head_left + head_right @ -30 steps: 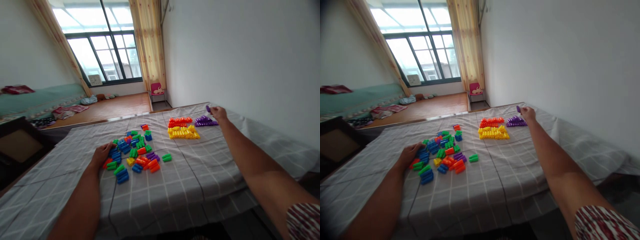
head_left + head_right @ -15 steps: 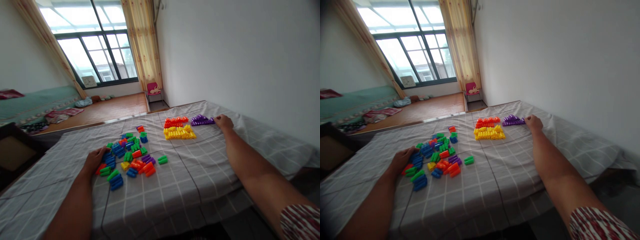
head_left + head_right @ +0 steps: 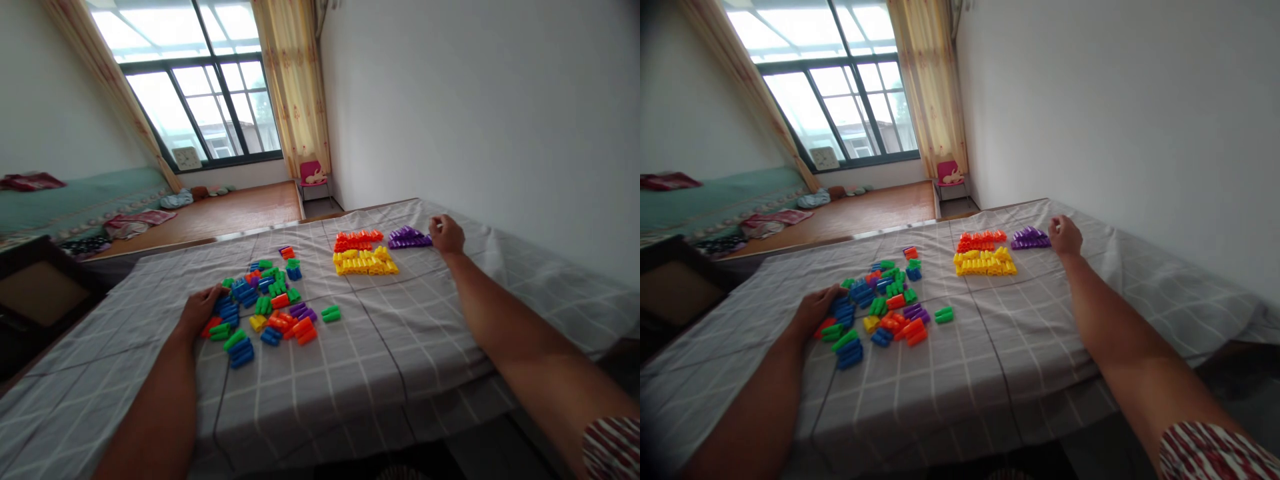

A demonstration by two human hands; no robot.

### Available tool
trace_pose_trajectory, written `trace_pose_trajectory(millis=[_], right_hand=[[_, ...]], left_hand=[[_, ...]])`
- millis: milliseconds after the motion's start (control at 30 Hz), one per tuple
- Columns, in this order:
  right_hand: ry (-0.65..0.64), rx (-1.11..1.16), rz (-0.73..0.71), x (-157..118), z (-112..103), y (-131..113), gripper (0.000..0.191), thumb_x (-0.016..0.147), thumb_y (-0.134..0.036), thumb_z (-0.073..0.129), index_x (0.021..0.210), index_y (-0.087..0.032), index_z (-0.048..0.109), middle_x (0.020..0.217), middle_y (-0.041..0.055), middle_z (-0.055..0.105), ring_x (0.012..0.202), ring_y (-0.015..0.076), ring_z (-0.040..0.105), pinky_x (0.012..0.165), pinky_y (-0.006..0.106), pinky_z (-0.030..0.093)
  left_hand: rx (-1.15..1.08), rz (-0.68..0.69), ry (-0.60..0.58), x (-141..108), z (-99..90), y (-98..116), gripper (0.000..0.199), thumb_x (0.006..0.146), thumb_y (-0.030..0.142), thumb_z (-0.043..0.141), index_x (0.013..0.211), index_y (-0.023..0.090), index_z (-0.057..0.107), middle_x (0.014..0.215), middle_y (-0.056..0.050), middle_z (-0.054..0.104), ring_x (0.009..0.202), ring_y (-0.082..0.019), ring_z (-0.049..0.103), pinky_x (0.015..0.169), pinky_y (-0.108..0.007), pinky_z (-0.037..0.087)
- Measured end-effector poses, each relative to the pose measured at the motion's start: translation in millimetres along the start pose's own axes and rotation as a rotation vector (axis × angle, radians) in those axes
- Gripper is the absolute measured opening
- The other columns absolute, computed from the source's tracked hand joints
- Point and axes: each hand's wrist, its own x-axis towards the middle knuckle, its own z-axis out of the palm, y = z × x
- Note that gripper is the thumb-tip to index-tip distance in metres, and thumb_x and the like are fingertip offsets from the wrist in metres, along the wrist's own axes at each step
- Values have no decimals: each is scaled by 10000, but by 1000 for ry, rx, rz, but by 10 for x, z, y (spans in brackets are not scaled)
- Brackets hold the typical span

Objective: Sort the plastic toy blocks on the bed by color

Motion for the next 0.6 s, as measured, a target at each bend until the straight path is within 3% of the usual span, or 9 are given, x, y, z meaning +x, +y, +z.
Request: trace_pose_trajectory(millis=[100, 267, 400, 500, 600], right_hand=[[-99, 191, -250, -141, -53, -633, 286, 905, -313, 453, 1026, -152, 655, 1005, 100, 682, 730, 164, 605, 760, 288, 455], [-730, 533, -734, -722, -172, -1807, 220, 904, -335, 532, 981, -201, 688, 945, 53, 692, 729, 146, 616, 721, 270, 468], [-1044, 717, -1068, -1138, -161, -2371, 267, 854, -363, 631, 1067, -210, 682, 1029, 76, 673, 807, 149, 620, 790, 286, 482], [-1167, 653, -1150, -1306, -59, -2603, 280, 830, -349, 661, 1069, -205, 687, 1015, 81, 673, 873, 174, 617, 809, 301, 478], [-1205, 533, -1059, -1391, 74, -2769, 220, 847, -301, 632, 1019, -184, 703, 986, 79, 676, 841, 175, 611, 731, 274, 469]], left_hand=[[-35, -9, -9, -19, 12, 22, 536, 730, 630, 502, 836, 176, 767, 876, -56, 762, 891, -265, 683, 815, -326, 536], [-55, -2, -9, -34, 31, 0, 561, 737, 645, 504, 850, 159, 761, 884, -63, 759, 862, -252, 678, 791, -320, 536], [-66, -8, -7, -26, 53, -36, 595, 735, 664, 499, 871, 147, 758, 869, -66, 757, 843, -248, 677, 764, -319, 543], [-70, -4, -3, -8, 65, -65, 591, 742, 660, 494, 874, 149, 760, 867, -65, 756, 842, -243, 680, 762, -309, 540], [-65, 12, -4, 6, 68, -81, 570, 746, 652, 496, 851, 158, 762, 868, -64, 756, 846, -241, 680, 774, -305, 536]])
